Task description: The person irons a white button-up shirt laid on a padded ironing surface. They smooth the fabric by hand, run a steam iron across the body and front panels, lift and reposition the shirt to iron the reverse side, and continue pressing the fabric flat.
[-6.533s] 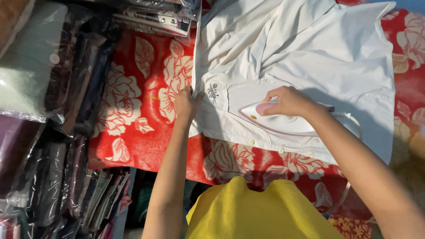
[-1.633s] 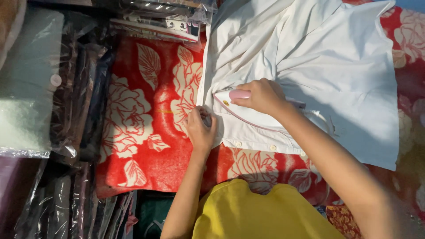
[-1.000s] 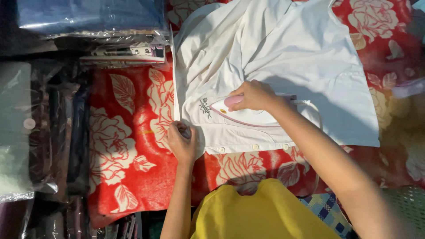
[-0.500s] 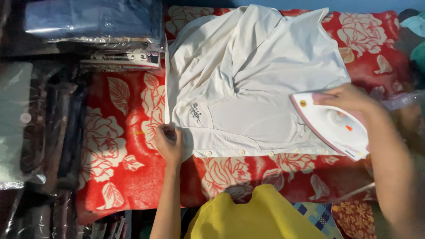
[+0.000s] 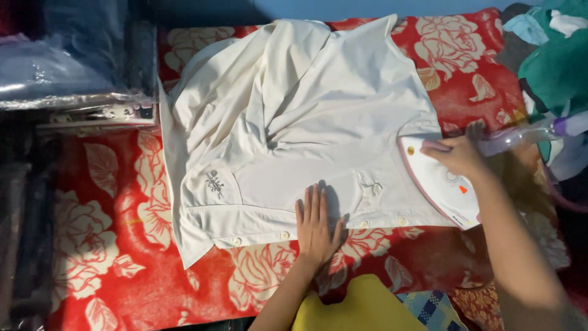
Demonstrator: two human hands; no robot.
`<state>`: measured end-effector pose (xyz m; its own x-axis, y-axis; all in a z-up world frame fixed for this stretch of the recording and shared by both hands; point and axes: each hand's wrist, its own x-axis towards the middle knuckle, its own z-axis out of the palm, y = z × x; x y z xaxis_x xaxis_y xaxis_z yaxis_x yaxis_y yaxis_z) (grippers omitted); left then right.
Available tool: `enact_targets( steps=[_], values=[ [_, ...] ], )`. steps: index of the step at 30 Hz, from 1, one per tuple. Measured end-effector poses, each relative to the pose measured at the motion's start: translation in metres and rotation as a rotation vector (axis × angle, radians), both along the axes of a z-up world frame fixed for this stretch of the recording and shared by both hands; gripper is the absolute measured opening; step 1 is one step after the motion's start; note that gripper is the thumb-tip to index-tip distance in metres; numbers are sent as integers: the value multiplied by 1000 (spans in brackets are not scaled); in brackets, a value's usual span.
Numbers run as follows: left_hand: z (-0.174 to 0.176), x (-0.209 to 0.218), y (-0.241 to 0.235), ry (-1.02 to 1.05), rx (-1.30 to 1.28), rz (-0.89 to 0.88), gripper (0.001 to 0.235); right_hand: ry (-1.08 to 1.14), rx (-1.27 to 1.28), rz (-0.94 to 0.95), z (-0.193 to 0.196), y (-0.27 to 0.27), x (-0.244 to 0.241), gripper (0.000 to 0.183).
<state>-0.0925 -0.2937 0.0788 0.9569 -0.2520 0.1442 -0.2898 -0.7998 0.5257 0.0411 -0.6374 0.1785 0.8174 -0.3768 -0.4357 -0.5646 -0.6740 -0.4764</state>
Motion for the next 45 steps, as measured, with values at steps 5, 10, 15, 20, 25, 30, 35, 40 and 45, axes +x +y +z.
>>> enact_targets(
  steps=[5, 10, 15, 20, 25, 30, 35, 40, 45],
  values=[
    [0, -1, -6, 18, 125, 41, 86, -154, -166, 80, -62, -67, 22, 34],
    [2, 1, -9, 80, 161, 43, 91, -157, -200, 118, -45, -38, 9, 37],
    [-7, 4, -13, 42, 197, 82, 96, -167, -286, 174, -62, -66, -3, 35],
    [-8, 0, -12, -10, 182, 91, 97, -84, -102, 188, -51, -28, -59, 46],
    [-14, -1, -14, -48, 190, 121, 96, -112, -117, 244, -58, -21, -73, 52],
    [-15, -1, -15, -52, 154, 152, 96, -47, -437, 278, -51, -36, 1, 66],
    [-11, -6, 15, -129, 79, 423, 82, -130, -508, 316, -142, -131, 30, 45],
    [-12, -1, 116, -256, 280, 912, 69, 91, -405, 195, -40, -124, -39, 57],
    [-58, 10, 224, -217, 38, 1040, 83, -6, -464, 105, -19, -154, -98, 46]
  ],
)
